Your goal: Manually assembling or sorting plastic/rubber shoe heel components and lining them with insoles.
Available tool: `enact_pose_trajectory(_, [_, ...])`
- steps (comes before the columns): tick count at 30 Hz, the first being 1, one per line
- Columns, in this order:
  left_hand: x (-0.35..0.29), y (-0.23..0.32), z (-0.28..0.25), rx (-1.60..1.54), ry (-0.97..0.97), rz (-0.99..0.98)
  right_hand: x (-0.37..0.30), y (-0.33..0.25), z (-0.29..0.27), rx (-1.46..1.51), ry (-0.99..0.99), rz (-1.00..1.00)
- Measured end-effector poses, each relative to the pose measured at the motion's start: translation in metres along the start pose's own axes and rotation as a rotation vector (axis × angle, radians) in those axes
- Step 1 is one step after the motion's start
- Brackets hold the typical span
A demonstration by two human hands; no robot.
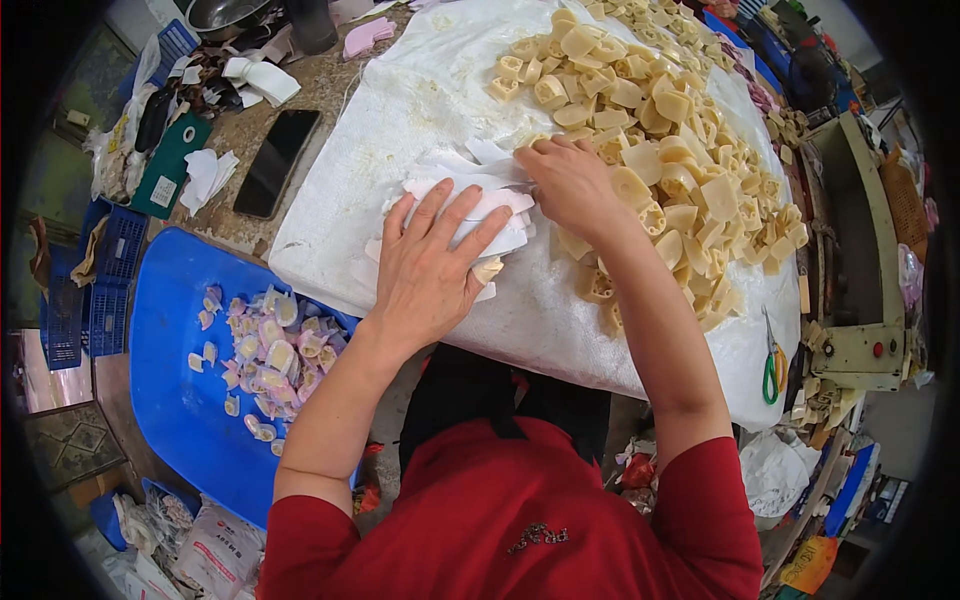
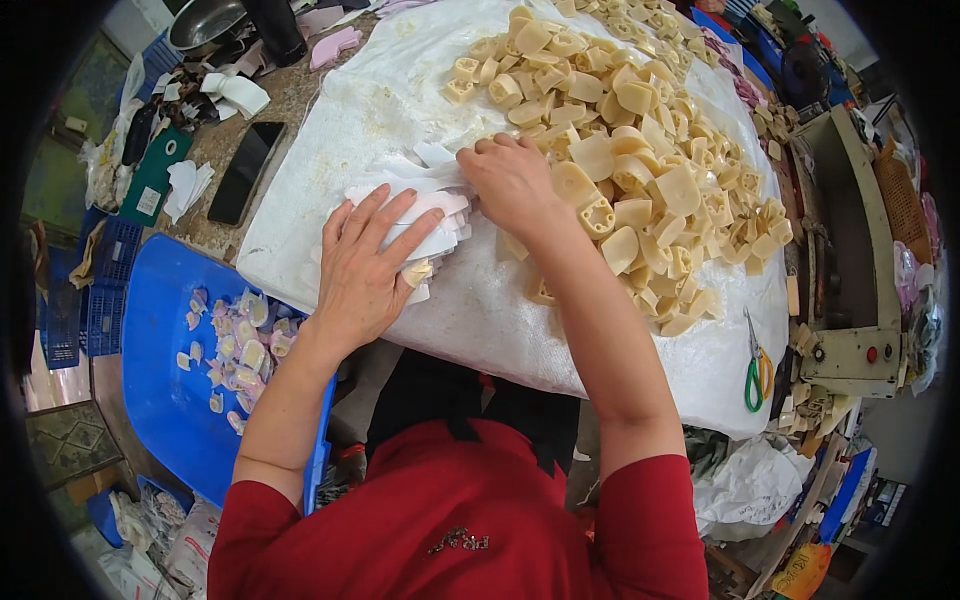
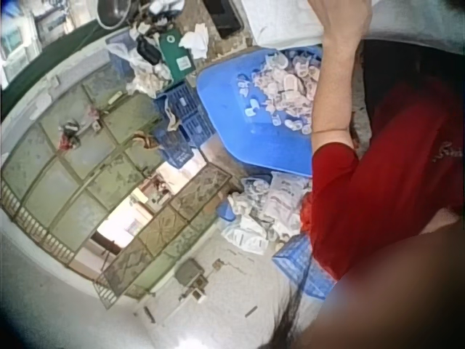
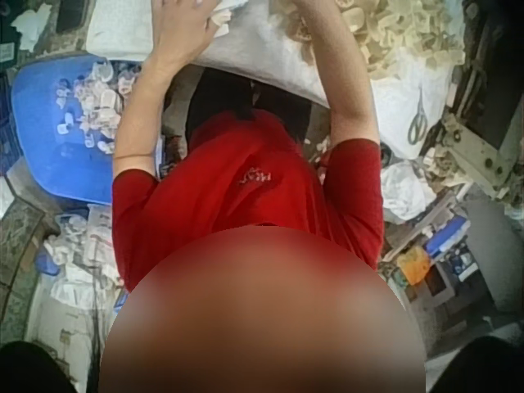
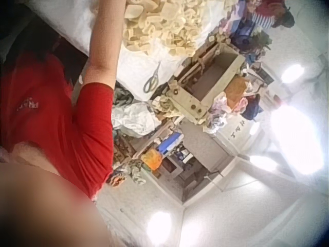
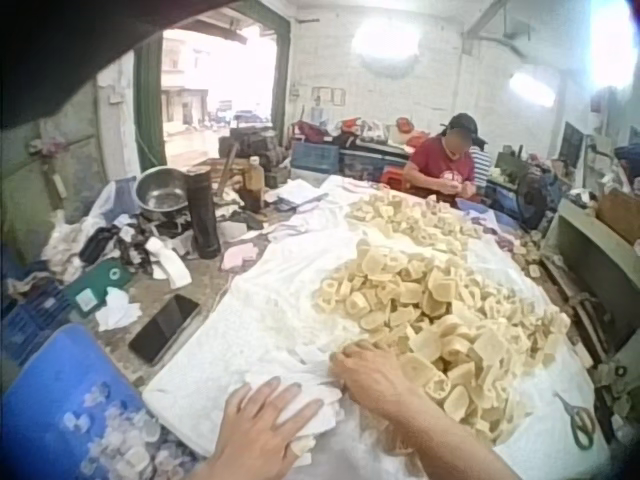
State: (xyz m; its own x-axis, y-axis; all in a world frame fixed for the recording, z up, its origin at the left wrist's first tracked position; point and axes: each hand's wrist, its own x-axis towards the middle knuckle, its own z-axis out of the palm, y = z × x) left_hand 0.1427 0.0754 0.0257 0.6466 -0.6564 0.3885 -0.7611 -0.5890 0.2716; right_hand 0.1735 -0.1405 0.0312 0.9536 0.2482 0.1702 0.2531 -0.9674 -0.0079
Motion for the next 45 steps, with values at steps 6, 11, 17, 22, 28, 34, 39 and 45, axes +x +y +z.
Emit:
enact_pose_trajectory(6, [0.000,-0.004,0.002,-0.028,0.020,-0.012,0.006,0.009,-0.002,0.023,0.016,0.065])
enact_pose_trajectory(11, [-0.001,-0.004,-0.006,-0.030,-0.026,-0.035,0.000,0.012,-0.027,0.179,0.290,0.306])
enact_pose_trajectory(17, [0.001,-0.011,-0.017,-0.236,0.192,-0.050,-0.005,-0.020,-0.067,0.288,0.522,0.242])
enact_pose_trajectory(22, [-0.005,-0.027,-0.013,-0.915,0.652,-0.198,-0.021,-0.076,-0.047,0.259,0.350,-0.201])
enact_pose_trajectory(28, [-0.023,-0.073,0.009,-0.779,0.398,-0.495,-0.048,-0.083,-0.041,0.249,0.140,-0.135])
enact_pose_trajectory(34, [-0.015,-0.058,0.011,-0.663,0.130,-0.459,-0.064,-0.088,-0.013,0.395,0.195,-0.013])
enact_pose_trajectory(39, [-0.016,-0.041,0.015,-1.007,0.140,-0.514,-0.077,-0.081,-0.009,0.532,0.222,0.013])
enact_pose_trajectory(45, [-0.015,-0.018,0.013,-0.846,0.188,-0.346,-0.099,-0.070,-0.007,0.591,0.241,0.045])
